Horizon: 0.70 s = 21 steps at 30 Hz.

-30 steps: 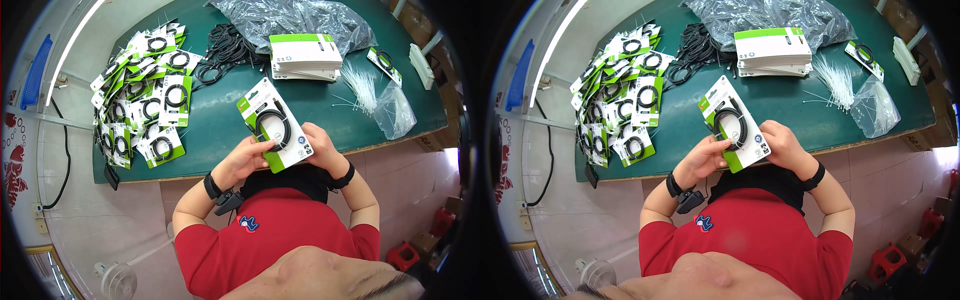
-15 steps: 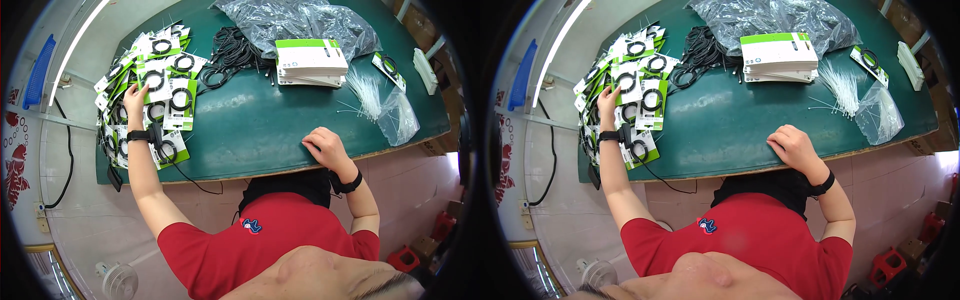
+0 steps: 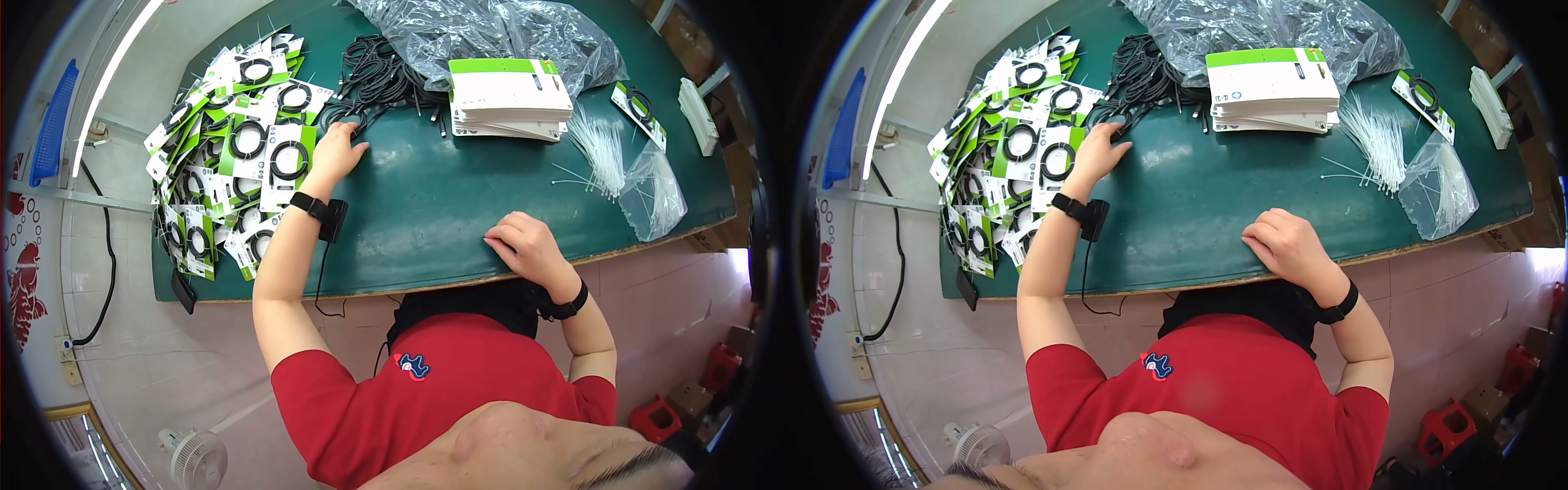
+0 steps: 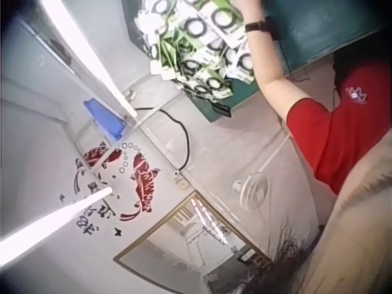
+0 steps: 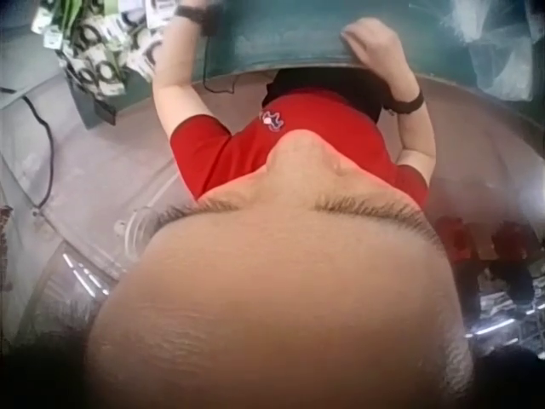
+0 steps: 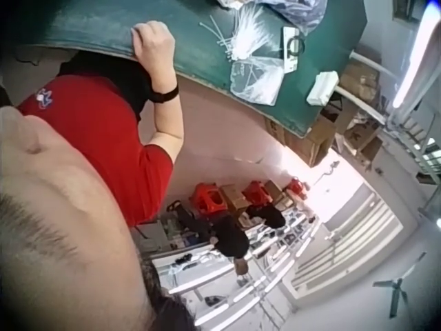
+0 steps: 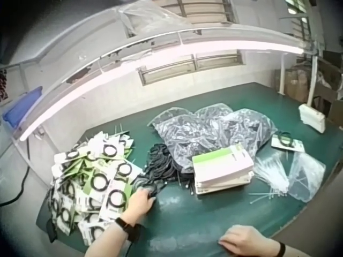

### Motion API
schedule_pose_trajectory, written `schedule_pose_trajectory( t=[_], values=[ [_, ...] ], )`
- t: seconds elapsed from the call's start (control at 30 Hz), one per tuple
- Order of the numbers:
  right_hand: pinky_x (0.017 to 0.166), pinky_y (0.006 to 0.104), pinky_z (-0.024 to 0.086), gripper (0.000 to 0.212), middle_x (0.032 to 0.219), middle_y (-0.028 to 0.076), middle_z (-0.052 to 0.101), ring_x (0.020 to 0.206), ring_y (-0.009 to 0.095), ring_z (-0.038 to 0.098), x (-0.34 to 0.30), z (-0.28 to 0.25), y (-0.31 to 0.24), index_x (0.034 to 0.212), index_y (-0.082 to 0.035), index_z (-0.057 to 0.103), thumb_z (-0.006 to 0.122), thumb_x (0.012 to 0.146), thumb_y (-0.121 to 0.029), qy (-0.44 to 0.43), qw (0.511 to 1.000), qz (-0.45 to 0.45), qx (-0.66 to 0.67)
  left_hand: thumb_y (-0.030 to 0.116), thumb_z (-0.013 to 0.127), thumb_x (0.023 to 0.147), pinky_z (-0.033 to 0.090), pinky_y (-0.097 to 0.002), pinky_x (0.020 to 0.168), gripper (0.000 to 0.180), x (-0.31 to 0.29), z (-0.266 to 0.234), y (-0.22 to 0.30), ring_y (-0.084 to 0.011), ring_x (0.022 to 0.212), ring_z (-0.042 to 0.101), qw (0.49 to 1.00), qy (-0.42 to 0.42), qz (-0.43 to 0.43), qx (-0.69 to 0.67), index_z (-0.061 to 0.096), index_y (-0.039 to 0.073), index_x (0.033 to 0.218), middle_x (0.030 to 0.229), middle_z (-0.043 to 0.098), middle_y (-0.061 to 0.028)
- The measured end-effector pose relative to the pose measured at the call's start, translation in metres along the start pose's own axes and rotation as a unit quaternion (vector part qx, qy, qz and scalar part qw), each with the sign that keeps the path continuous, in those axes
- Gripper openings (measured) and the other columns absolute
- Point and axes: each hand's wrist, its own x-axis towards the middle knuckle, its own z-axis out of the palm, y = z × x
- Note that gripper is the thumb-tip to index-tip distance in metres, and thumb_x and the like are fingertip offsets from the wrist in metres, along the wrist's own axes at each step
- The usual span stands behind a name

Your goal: The person secures a coiled cable to a cardboard backing by threading a zip tie through the holes and tightening it. After setting the packaged cable aside, they pick up another cable, coil it by hand, and repeat the process with a new backing and zip tie.

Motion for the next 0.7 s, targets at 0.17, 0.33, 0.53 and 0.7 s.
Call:
schedule_pose_trajectory(
  t=[0.17, 0.33, 0.53, 0.7],
  values=[
    [0.063, 0.0359, 0.05, 0.009, 0.076, 0.009, 0.06, 0.072, 0.027, 0.06, -0.004, -0.007, 0.008, 0.081, -0.003, 0.064, 0.072, 0.077, -0.004, -0.006, 1.0, 0.022, 0.001, 0.017, 0.073, 0.082, 0.053, -0.0388, 0.074, 0.025, -0.013, 0.003, 0.013, -0.0274, 0.079, 0.067, 0.997, -0.078, -0.026, -0.015, 0.069, 0.007, 0.105, 0.097, 0.067, -0.0089],
    [0.063, 0.0359, 0.049, 0.011, 0.078, 0.008, 0.061, 0.072, 0.027, 0.06, -0.005, -0.002, 0.023, 0.082, -0.003, 0.064, 0.073, 0.075, -0.002, -0.008, 1.0, 0.019, 0.007, 0.013, 0.071, 0.082, 0.054, -0.0408, 0.073, 0.022, -0.047, 0.0, 0.052, -0.034, 0.081, 0.066, 0.995, -0.078, -0.002, -0.055, 0.068, 0.006, 0.103, 0.097, 0.064, -0.0111],
    [0.063, 0.0359, 0.05, 0.01, 0.076, 0.009, 0.061, 0.071, 0.028, 0.06, 0.002, 0.001, 0.016, 0.08, -0.003, 0.064, 0.072, 0.076, -0.003, -0.005, 0.999, 0.017, 0.033, 0.012, 0.067, 0.089, 0.055, -0.0346, 0.069, 0.017, -0.083, -0.041, 0.107, -0.0234, 0.074, 0.066, 0.926, -0.062, -0.08, -0.363, 0.061, 0.0, 0.101, 0.094, 0.058, -0.01],
    [0.063, 0.0327, 0.048, 0.013, 0.081, 0.009, 0.062, 0.071, 0.022, 0.06, 0.002, 0.002, 0.008, 0.093, -0.003, 0.067, 0.071, 0.081, -0.002, -0.039, 0.992, 0.023, 0.121, 0.01, 0.061, 0.095, 0.055, -0.0349, 0.072, 0.013, -0.095, -0.048, 0.127, -0.0182, 0.076, 0.064, 0.608, -0.138, -0.157, -0.766, 0.055, -0.001, 0.095, 0.095, 0.054, -0.0098]
  ],
)
